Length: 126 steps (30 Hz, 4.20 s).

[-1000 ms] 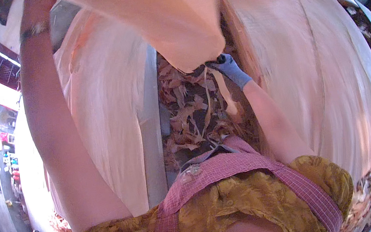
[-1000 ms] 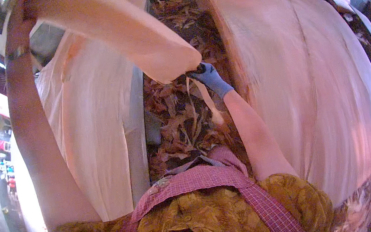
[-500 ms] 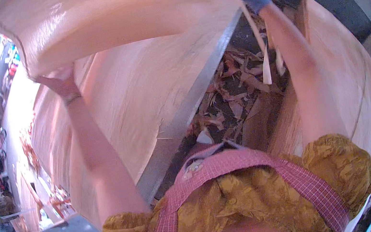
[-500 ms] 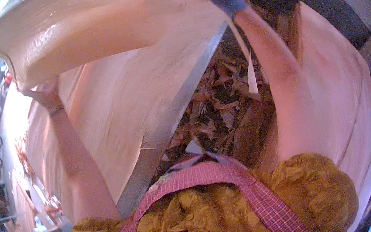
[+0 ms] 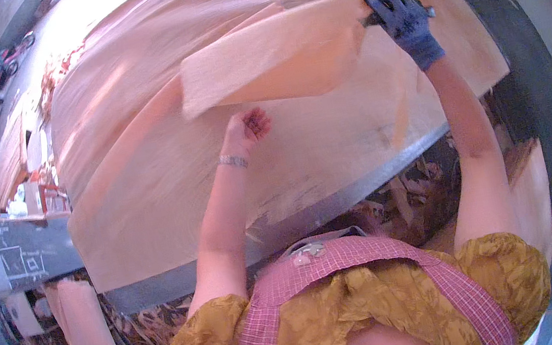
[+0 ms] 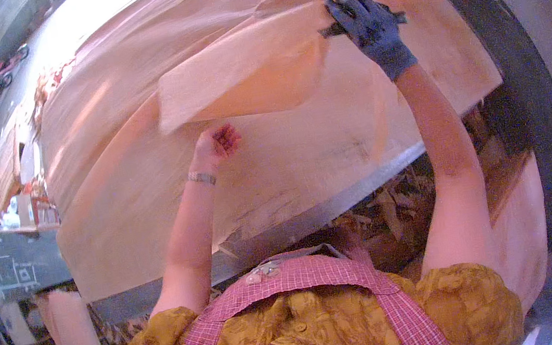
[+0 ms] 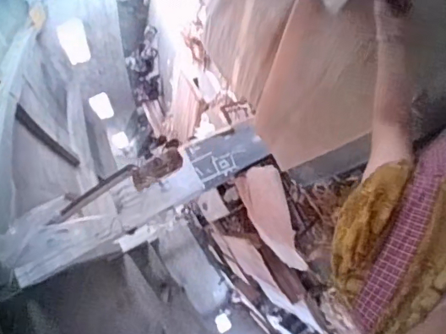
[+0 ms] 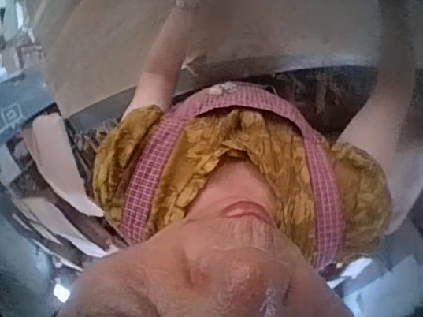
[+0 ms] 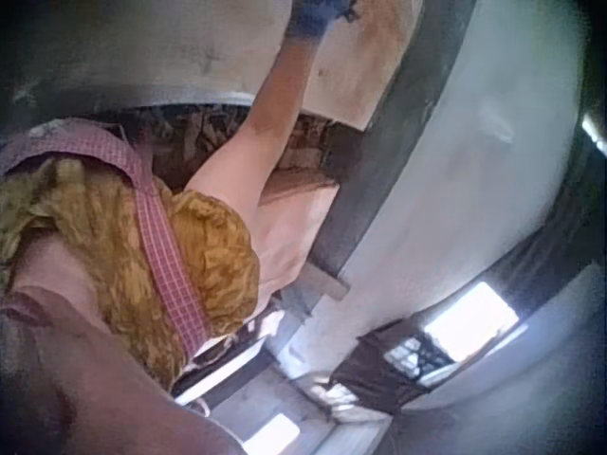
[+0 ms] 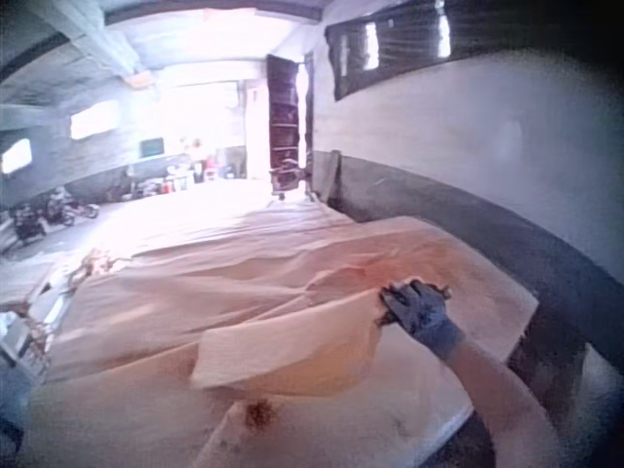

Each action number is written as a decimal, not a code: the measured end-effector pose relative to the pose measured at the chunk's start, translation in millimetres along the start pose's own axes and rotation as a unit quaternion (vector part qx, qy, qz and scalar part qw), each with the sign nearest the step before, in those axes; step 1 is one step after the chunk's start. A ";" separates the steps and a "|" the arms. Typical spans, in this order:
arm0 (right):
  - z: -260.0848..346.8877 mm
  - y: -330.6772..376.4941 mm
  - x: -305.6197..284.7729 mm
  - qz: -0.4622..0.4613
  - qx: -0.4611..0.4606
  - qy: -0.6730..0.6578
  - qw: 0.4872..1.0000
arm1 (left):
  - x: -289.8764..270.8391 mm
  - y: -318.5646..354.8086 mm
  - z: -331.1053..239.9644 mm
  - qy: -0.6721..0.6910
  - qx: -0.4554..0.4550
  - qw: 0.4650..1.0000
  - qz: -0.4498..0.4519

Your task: The person handles thin wood veneer sheets on a table, moving them between stacks, trimming the edges with a knife, and applying small strips of tape to repair or reinforce them.

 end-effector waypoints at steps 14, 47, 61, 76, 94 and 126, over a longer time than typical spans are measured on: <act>26.5 6.9 89.2 0.002 -0.034 -0.059 0.998 | -30.7 2.9 -80.2 0.190 0.250 0.940 -0.130; 218.2 236.7 149.8 0.217 0.047 -0.421 0.880 | -85.0 110.0 152.8 0.132 0.263 0.883 -0.365; 120.4 245.5 119.9 0.162 0.107 -0.331 0.923 | -106.3 131.5 162.6 0.146 0.289 0.873 -0.365; 264.2 282.2 165.0 0.463 0.175 -0.720 0.486 | -238.7 203.6 163.5 0.161 0.348 0.797 -0.467; 263.7 112.6 144.4 0.205 0.072 -0.398 0.891 | -236.0 200.0 204.4 0.158 0.266 0.817 -0.487; 374.3 -18.7 274.2 0.119 -0.046 -0.428 0.895 | -235.8 248.3 217.2 0.012 0.184 0.742 -0.644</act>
Point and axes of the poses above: each hand's wrist, its own y-axis away from the middle knuckle, its own x-axis out of the palm, z = x × y, the point moved 10 cm from there along -y, towards the middle knuckle, and after that the axes turned 10 degrees about -x, right-handed, at the moved point
